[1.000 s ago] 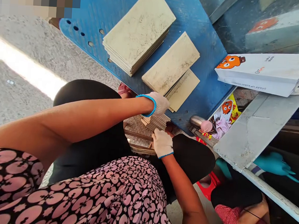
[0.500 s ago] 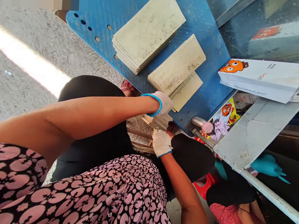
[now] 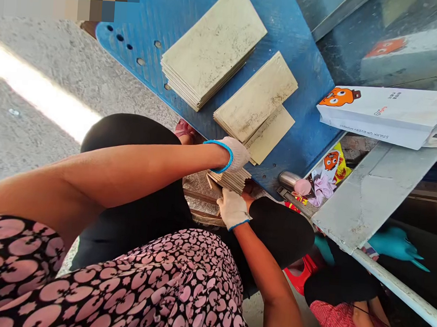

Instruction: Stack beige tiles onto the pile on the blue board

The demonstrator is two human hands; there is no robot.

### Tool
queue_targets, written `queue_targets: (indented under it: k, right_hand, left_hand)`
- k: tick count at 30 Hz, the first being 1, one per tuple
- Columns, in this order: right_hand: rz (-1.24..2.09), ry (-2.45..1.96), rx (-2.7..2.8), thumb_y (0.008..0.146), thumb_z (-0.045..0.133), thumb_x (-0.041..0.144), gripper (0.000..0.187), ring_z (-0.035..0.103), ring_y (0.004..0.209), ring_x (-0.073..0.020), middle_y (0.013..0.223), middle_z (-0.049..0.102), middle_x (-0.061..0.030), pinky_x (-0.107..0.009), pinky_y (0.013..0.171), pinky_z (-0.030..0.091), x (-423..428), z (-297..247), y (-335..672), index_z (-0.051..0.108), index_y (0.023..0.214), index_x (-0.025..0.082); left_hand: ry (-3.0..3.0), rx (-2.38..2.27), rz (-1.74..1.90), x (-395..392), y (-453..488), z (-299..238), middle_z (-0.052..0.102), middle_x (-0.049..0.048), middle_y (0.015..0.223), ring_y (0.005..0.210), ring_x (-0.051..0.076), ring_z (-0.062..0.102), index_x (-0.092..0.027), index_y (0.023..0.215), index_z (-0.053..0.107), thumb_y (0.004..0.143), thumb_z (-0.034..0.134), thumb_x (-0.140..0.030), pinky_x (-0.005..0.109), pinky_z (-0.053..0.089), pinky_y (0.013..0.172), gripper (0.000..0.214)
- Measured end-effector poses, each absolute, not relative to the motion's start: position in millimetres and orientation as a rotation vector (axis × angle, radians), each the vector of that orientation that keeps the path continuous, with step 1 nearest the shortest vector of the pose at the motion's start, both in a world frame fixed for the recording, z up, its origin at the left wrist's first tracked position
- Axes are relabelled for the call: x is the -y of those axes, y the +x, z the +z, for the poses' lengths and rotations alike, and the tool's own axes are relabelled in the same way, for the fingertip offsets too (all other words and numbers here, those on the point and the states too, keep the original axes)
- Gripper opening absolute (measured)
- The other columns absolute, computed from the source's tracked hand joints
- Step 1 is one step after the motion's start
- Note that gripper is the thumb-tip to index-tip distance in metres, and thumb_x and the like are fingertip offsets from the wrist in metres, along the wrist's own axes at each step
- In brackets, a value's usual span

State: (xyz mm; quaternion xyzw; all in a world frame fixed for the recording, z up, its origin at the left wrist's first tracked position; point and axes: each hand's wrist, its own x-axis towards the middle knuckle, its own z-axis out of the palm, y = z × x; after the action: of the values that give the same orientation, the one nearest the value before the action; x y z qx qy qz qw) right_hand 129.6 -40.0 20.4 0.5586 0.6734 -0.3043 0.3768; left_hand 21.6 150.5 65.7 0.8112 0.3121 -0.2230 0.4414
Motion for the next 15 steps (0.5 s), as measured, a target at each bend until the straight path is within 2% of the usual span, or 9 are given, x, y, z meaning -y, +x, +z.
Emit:
queue_targets:
  k: [3, 8, 11, 15]
  right_hand:
    - [-0.759, 1.348, -1.775, 0.106, 0.043, 0.038, 0.032, 0.07, 0.097, -0.0271, 0.107, 0.072, -0.0124, -0.035, 0.075, 0.049, 37, 16, 122, 0.062, 0.123, 0.017]
    - [-0.748, 1.307, -1.77, 0.102, 0.043, 0.016, 0.026, 0.071, 0.1, -0.0305, 0.112, 0.071, -0.0174, -0.04, 0.078, 0.053, 40, 11, 103, 0.064, 0.117, 0.011]
    - [-0.805, 1.293, -1.761, 0.1, 0.042, 0.01, 0.028, 0.072, 0.101, -0.0269, 0.111, 0.072, -0.0141, -0.037, 0.081, 0.053, 42, 10, 94, 0.064, 0.115, 0.014]
    - [-0.862, 1.335, -1.712, 0.098, 0.048, 0.012, 0.024, 0.072, 0.101, -0.0253, 0.109, 0.074, -0.0106, -0.034, 0.079, 0.053, 30, 14, 98, 0.066, 0.113, 0.018]
  left_hand:
    - [1.959, -0.831, -0.523, -150, 19, 72, 0.077, 0.02, 0.105, 0.107, 0.04, 0.069, -0.014, 0.109, 0.082, 0.07, 0.073, -0.005, 0.049, 0.052, 0.095, 0.041]
    - [1.895, -0.901, -0.534, -146, 14, 75, 0.077, 0.018, 0.103, 0.111, 0.039, 0.068, -0.017, 0.104, 0.083, 0.069, 0.075, -0.006, 0.047, 0.05, 0.099, 0.037]
    - [1.942, -0.849, -0.58, -146, 13, 74, 0.077, 0.0188, 0.104, 0.112, 0.038, 0.068, -0.016, 0.109, 0.081, 0.073, 0.075, -0.009, 0.046, 0.051, 0.098, 0.037]
    - [1.934, -0.884, -0.59, -145, 10, 72, 0.077, 0.0182, 0.104, 0.112, 0.037, 0.068, -0.018, 0.109, 0.081, 0.072, 0.077, -0.012, 0.044, 0.051, 0.099, 0.038]
